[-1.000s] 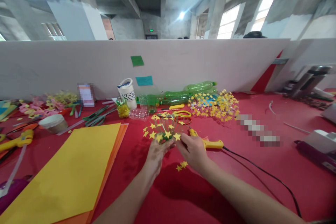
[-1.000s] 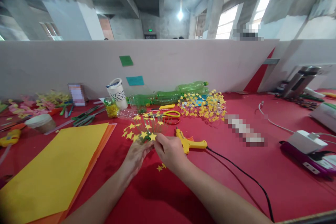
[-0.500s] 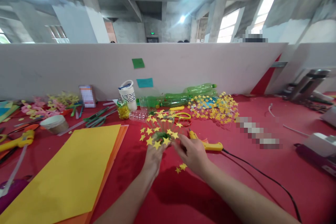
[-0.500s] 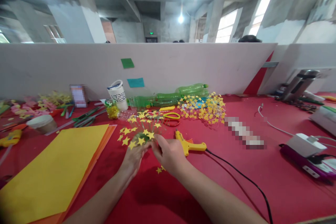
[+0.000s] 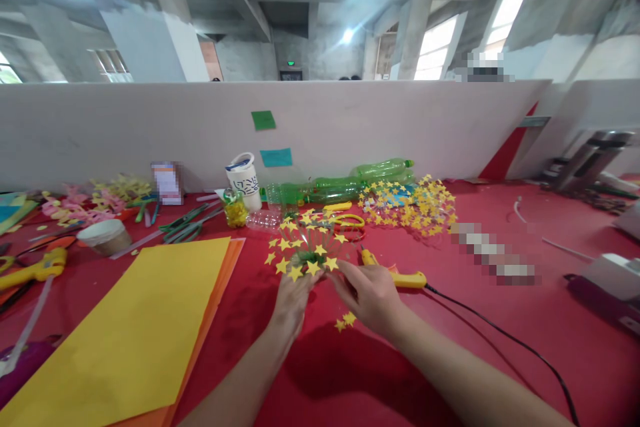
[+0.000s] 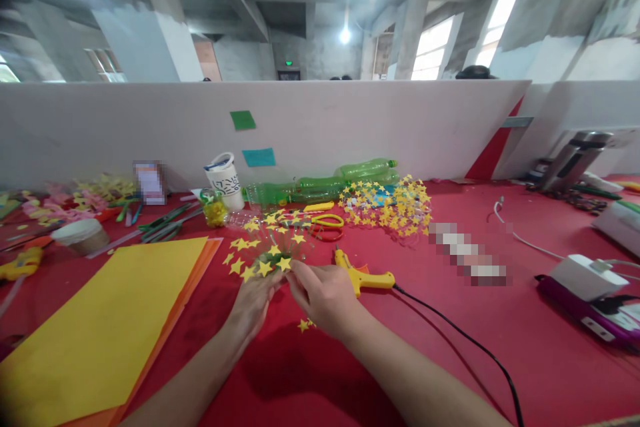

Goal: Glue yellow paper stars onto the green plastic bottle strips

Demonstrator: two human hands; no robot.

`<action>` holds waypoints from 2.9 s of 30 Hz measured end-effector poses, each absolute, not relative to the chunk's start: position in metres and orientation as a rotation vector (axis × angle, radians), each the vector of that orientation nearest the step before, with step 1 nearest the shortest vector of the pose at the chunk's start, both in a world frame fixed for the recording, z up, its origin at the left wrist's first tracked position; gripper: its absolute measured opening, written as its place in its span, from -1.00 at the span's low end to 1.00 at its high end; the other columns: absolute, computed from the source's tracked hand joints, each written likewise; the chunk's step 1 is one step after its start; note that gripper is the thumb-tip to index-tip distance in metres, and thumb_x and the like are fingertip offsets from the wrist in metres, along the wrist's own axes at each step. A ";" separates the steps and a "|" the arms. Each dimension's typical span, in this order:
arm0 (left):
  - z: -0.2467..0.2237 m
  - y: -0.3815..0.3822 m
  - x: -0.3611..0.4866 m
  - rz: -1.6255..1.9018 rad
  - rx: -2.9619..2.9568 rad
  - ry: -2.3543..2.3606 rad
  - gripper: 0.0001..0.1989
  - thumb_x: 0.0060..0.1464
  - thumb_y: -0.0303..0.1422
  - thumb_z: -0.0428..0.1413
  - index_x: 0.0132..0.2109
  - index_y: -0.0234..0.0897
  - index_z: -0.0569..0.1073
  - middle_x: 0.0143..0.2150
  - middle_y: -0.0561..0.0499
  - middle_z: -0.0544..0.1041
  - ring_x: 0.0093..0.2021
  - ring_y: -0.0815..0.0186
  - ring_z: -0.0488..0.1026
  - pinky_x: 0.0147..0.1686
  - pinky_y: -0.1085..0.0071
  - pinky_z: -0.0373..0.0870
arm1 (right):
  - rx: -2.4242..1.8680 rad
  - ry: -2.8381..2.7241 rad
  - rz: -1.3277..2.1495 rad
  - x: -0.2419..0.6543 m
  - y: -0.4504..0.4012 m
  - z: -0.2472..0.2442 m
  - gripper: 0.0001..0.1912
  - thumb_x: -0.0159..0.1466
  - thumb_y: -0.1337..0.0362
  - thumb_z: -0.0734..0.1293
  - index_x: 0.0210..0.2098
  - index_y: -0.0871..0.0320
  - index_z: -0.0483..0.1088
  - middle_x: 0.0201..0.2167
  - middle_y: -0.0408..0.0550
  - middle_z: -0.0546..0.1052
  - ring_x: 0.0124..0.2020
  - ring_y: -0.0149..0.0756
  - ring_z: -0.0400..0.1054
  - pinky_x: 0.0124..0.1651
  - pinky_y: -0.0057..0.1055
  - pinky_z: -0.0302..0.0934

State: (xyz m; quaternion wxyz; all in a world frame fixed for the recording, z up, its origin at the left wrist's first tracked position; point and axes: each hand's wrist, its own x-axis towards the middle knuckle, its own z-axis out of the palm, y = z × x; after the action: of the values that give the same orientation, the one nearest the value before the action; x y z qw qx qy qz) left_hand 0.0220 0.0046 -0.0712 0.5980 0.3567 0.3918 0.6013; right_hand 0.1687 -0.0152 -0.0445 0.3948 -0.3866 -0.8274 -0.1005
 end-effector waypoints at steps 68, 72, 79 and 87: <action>-0.074 0.044 -0.032 1.369 0.812 1.173 -0.63 -0.15 -0.71 0.01 -0.17 -0.30 0.31 -0.40 0.06 0.43 -0.43 0.39 0.50 -0.30 0.39 0.47 | -1.268 -1.962 0.343 0.180 0.021 -0.070 -0.65 0.16 0.46 0.17 -0.06 0.10 0.18 -0.33 -0.08 0.50 -0.34 -0.31 0.39 -0.27 -0.46 0.19; -0.077 0.047 -0.032 1.377 0.878 1.227 -0.68 -0.15 -0.68 0.02 -0.20 -0.31 0.30 -0.45 0.10 0.41 -0.53 0.41 0.47 -0.45 0.46 0.43 | -1.220 -1.940 0.394 0.181 0.022 -0.069 -0.60 0.18 0.47 0.14 0.00 0.08 0.12 -0.22 -0.07 0.48 -0.26 -0.33 0.40 -0.20 -0.44 0.22; -0.081 0.049 -0.031 1.359 0.976 1.277 -0.70 -0.20 -0.61 0.07 -0.24 -0.32 0.29 -0.52 0.13 0.40 -0.62 0.42 0.41 -0.60 0.51 0.33 | -1.173 -1.857 0.499 0.182 0.024 -0.068 -0.58 0.18 0.46 0.14 0.01 0.05 0.12 -0.23 -0.08 0.48 -0.29 -0.34 0.41 -0.18 -0.38 0.26; -0.082 0.053 -0.046 1.470 1.052 1.325 -0.67 -0.28 -0.53 0.12 -0.25 -0.31 0.33 -0.44 0.11 0.43 -0.47 0.41 0.45 -0.42 0.47 0.38 | -1.143 -1.781 0.515 0.182 0.029 -0.069 -0.61 0.17 0.42 0.15 0.00 0.10 0.15 -0.21 -0.05 0.43 -0.30 -0.36 0.40 -0.17 -0.37 0.27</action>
State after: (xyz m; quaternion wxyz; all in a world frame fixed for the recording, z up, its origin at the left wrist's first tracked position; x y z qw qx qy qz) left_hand -0.0464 0.0532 -0.0820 0.4350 0.4228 0.5323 0.5905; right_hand 0.1821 0.0287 -0.0694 0.4634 -0.4649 -0.7247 0.2095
